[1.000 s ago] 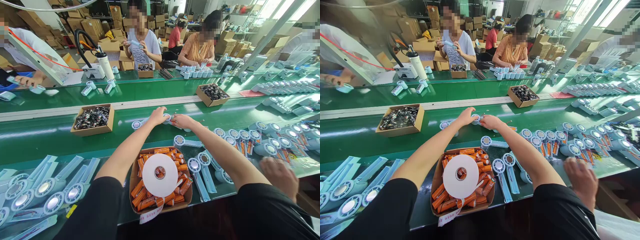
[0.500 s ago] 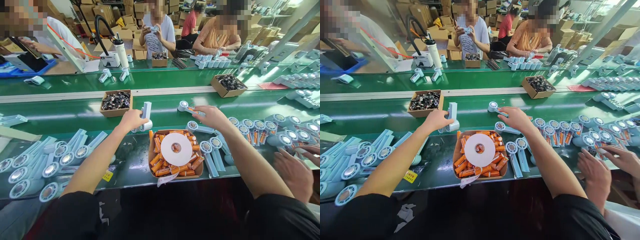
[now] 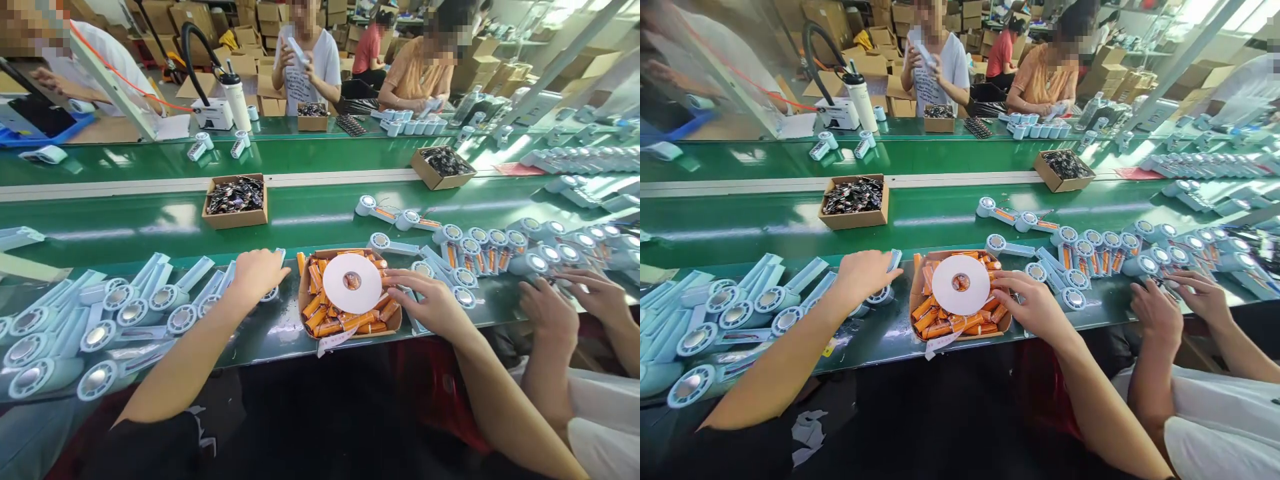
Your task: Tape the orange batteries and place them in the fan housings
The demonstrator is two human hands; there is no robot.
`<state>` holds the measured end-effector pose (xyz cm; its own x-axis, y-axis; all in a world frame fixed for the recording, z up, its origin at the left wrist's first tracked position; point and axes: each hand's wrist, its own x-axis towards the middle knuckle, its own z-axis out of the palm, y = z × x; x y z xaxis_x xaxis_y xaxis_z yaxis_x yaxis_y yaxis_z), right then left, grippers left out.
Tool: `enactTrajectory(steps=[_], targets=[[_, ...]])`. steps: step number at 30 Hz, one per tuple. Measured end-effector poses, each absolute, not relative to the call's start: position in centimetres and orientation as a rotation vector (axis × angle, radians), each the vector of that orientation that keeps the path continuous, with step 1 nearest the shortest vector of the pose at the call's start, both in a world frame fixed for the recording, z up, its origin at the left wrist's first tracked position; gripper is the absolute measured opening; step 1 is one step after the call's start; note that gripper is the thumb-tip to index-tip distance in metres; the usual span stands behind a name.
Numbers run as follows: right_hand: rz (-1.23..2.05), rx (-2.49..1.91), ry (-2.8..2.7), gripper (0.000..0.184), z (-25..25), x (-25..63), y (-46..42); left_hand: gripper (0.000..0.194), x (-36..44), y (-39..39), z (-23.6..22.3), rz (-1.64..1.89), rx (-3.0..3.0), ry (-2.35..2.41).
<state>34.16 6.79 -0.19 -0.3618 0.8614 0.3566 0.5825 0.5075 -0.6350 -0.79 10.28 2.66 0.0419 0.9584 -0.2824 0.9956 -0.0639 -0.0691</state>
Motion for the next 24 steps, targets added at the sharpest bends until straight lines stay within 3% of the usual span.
enactTrajectory(steps=[3, 5, 8, 11, 14, 17, 21, 24], targets=[[0.528, -1.187, -1.984, 0.017, 0.0, 33.4, 6.1, 0.053, 2.3, 9.5, 2.7, 0.067, 2.644, 1.416], [0.502, -1.191, -1.913, 0.016, 0.4, 32.9, 6.2, 0.060, 4.1, 9.4, 2.3, 0.148, 2.783, 1.004], [0.508, -1.240, -1.719, 0.017, 1.2, 32.7, 6.2, 0.053, 4.8, 8.8, 1.5, 0.227, 2.853, 0.878], [0.775, -1.264, -1.512, 0.028, 1.6, 32.3, 4.8, 0.050, 3.0, 6.8, 1.3, 0.659, 2.887, 0.944], [1.300, -1.160, -1.610, 0.044, 1.1, 29.7, 2.7, 0.049, 0.4, 3.8, 1.1, 1.090, 2.827, 1.152], [1.566, -0.949, -2.003, 0.037, 0.6, 25.7, 1.1, 0.041, -2.4, 1.3, -0.1, 1.183, 2.722, 1.396], [1.416, -0.547, -2.716, 0.031, 1.2, 21.8, 2.8, 0.043, -7.0, -1.8, -3.0, 1.283, 2.341, 1.823], [1.069, -0.763, -2.899, 0.032, 2.0, 19.1, 7.8, 0.044, -9.2, -4.2, -5.0, 1.328, 2.119, 2.012]])
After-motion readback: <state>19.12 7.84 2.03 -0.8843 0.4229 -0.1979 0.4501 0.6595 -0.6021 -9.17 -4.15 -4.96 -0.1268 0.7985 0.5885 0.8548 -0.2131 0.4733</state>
